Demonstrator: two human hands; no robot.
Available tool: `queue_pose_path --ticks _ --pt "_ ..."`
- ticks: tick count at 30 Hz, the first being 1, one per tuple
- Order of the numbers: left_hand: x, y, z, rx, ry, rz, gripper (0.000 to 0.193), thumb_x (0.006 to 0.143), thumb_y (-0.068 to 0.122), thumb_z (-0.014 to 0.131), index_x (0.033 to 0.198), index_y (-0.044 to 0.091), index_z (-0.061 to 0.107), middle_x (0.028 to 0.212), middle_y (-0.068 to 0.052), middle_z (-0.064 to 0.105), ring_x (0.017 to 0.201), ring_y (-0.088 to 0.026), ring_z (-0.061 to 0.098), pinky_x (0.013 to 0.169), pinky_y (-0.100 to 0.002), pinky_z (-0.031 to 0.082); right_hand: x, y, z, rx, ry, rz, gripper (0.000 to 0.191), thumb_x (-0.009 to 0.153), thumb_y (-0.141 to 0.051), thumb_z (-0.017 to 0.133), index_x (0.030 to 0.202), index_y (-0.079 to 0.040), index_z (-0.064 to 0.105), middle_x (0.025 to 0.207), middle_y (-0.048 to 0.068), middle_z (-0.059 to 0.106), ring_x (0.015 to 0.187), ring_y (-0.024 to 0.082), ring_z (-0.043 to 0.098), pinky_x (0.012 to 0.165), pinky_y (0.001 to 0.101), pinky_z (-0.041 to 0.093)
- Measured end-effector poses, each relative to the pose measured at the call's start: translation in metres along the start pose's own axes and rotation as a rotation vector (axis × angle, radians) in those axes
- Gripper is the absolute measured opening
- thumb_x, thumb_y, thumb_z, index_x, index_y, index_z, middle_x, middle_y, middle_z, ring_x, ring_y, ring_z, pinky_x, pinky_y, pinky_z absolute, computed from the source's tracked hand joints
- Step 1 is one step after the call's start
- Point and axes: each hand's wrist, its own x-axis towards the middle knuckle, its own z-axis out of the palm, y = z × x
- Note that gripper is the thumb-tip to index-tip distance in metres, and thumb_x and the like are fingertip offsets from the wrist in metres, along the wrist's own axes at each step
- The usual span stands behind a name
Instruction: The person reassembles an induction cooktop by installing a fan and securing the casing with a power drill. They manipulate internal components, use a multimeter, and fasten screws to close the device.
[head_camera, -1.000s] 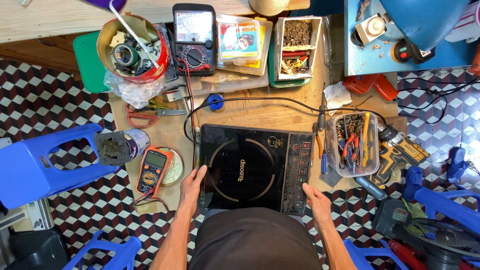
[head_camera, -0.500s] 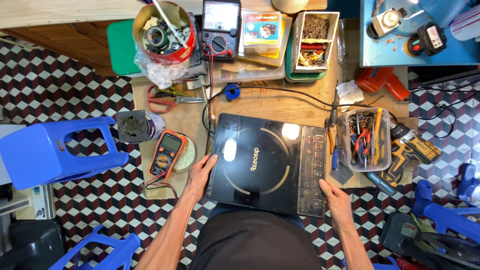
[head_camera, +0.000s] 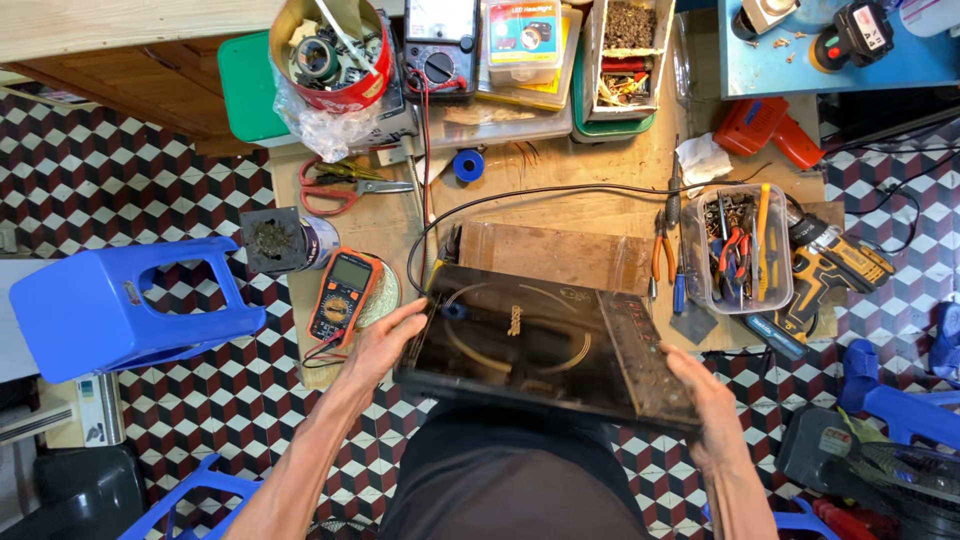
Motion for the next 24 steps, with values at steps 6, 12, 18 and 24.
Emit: queue_pose_path --ticks 6,12,18,24 --pt "0.005 0.039 -0.021 -0.160 -0.144 0.049 0.058 0.097 0.047 0.044 0.146 0.021 0.062 0.113 -0.005 0.071 0.111 -0.016 0.068 0.097 -0.033 0.054 0.030 -0.020 -0.010 0.250 -0.177 -0.086 0.045 0.105 -0.022 0.064 0.144 0.000 0.062 0.121 0.015 0.071 0.076 0.012 0.048 0.071 0.0227 0.039" --pt "0.029 0.042 -0.023 -0.033 -0.288 0.313 0.074 0.082 0.009 0.075 0.149 0.020 0.047 0.101 -0.005 0.068 0.092 -0.011 0.063 0.088 -0.028 0.054 0.043 -0.046 -0.010 0.114 -0.321 -0.198 0.046 0.092 -0.016 0.066 0.134 0.001 0.062 0.119 0.008 0.067 0.106 0.015 0.062 0.097 0.0315 0.050" --pt "0.068 0.044 -0.018 0.151 -0.051 0.463 0.066 0.076 0.013 0.088 0.138 0.010 0.065 0.119 -0.007 0.060 0.095 -0.015 0.063 0.080 -0.033 0.062 0.043 -0.085 0.011 -0.394 -0.254 -0.199 0.048 0.080 -0.019 0.073 0.124 -0.005 0.063 0.109 0.007 0.069 0.104 0.017 0.064 0.096 0.0311 0.050" --pt "0.109 0.069 0.000 -0.188 -0.142 0.573 0.077 0.082 0.024 0.085 0.147 0.002 0.050 0.146 -0.012 0.059 0.136 -0.018 0.053 0.114 -0.032 0.039 0.083 -0.111 0.043 -0.608 -0.075 -0.408 0.043 0.082 -0.037 0.078 0.111 -0.006 0.069 0.084 0.003 0.064 0.079 0.012 0.061 0.076 0.0280 0.050"
